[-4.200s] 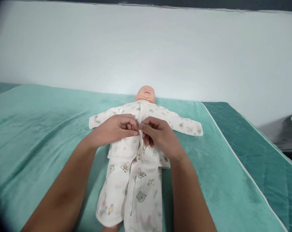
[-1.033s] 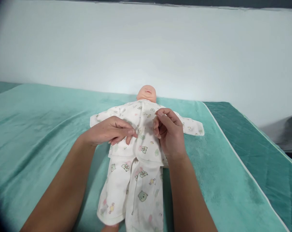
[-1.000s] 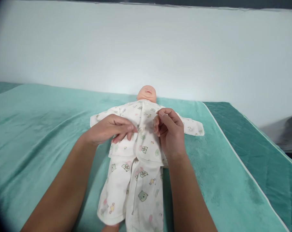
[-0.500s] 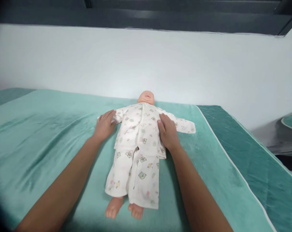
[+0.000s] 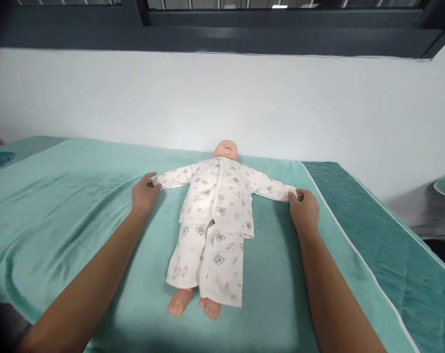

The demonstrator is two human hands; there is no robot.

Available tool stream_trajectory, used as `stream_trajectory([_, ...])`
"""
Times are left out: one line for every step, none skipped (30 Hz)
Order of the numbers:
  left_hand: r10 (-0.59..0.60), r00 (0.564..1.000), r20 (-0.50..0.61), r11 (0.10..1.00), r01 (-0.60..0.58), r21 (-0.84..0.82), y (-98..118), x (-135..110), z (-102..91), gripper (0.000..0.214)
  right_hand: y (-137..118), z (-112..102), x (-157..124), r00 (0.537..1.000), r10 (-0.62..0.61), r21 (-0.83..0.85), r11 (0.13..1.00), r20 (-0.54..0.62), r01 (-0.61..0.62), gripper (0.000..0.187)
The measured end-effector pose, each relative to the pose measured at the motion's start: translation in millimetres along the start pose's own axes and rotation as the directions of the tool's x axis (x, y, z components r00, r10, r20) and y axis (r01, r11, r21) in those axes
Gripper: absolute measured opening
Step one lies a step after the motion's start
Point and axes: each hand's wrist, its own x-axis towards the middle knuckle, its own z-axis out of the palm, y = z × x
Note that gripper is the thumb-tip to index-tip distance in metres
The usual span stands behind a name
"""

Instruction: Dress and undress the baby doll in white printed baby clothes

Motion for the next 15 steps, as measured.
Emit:
stream_trajectory([-0.006,1.000,-0.007,0.996,0.006,-0.087,-1.0,1.6,0.9,0.053,-2.2,1.1,0.7,1.000,0.019,0.038,0.999,-0.006,-0.019,0.039])
stream_trajectory([-0.018,1.000,-0.013,0.984,0.015,-0.176,-1.2,3.3,2.0,0.051,-3.9,2.0,1.4,1.000,0.028,0.066,0.997,-0.009,-0.027,0.040])
stream_trajectory([-0.034,0.999,-0.013,0.963,0.029,-0.267,-0.8,4.9,3.2,0.048,-5.2,2.6,1.8,1.000,0.029,0.087,0.996,-0.007,-0.028,0.041])
stream_trajectory([-0.055,0.998,-0.008,0.931,0.048,-0.361,0.3,6.5,4.4,0.043,-6.1,2.9,2.1,1.000,0.025,0.104,0.994,-0.002,-0.024,0.041])
stream_trajectory([-0.077,0.997,0.000,0.894,0.069,-0.442,1.6,8.1,5.5,0.039,-6.7,2.9,2.1,1.000,0.020,0.119,0.993,0.002,-0.021,0.040])
stream_trajectory([-0.097,0.995,0.009,0.862,0.088,-0.500,3.0,9.6,6.4,0.036,-7.0,2.8,2.0,1.000,0.016,0.128,0.992,0.004,-0.016,0.039])
stream_trajectory([-0.115,0.993,0.013,0.829,0.103,-0.549,4.0,11.1,7.0,0.035,-7.0,2.6,1.8,1.000,0.011,0.134,0.991,0.002,-0.011,0.037])
stream_trajectory([-0.132,0.991,0.013,0.797,0.114,-0.593,4.5,12.8,7.3,0.034,-6.7,2.6,1.7,1.000,0.006,0.141,0.990,-0.006,-0.005,0.035])
stream_trajectory([-0.151,0.989,0.008,0.763,0.121,-0.634,4.4,14.6,7.2,0.035,-6.0,2.8,1.7,1.000,0.003,0.147,0.989,-0.020,0.000,0.034])
stream_trajectory([-0.171,0.985,0.000,0.728,0.127,-0.674,3.6,16.8,7.1,0.036,-4.6,3.2,1.9,0.999,0.004,0.156,0.988,-0.037,0.001,0.034])
stream_trajectory([-0.192,0.981,-0.008,0.694,0.130,-0.708,2.2,19.3,6.9,0.037,-2.6,3.8,2.5,0.998,0.011,0.172,0.985,-0.058,-0.001,0.034])
stream_trajectory([-0.210,0.978,-0.013,0.665,0.134,-0.735,0.4,22.2,6.9,0.038,-0.1,4.5,3.4,0.996,0.022,0.198,0.980,-0.081,-0.006,0.034])
stream_trajectory([-0.224,0.974,-0.018,0.644,0.134,-0.753,-1.5,25.2,7.3,0.039,2.8,4.9,4.5,0.994,0.038,0.227,0.974,-0.103,-0.014,0.035])
stream_trajectory([-0.233,0.972,-0.022,0.629,0.133,-0.766,-3.6,28.3,8.2,0.040,5.8,4.9,5.7,0.991,0.059,0.257,0.966,-0.123,-0.025,0.035])
stream_trajectory([-0.238,0.971,-0.028,0.621,0.130,-0.773,-5.5,31.2,9.6,0.041,8.6,4.3,6.8,0.986,0.082,0.288,0.957,-0.144,-0.037,0.034])
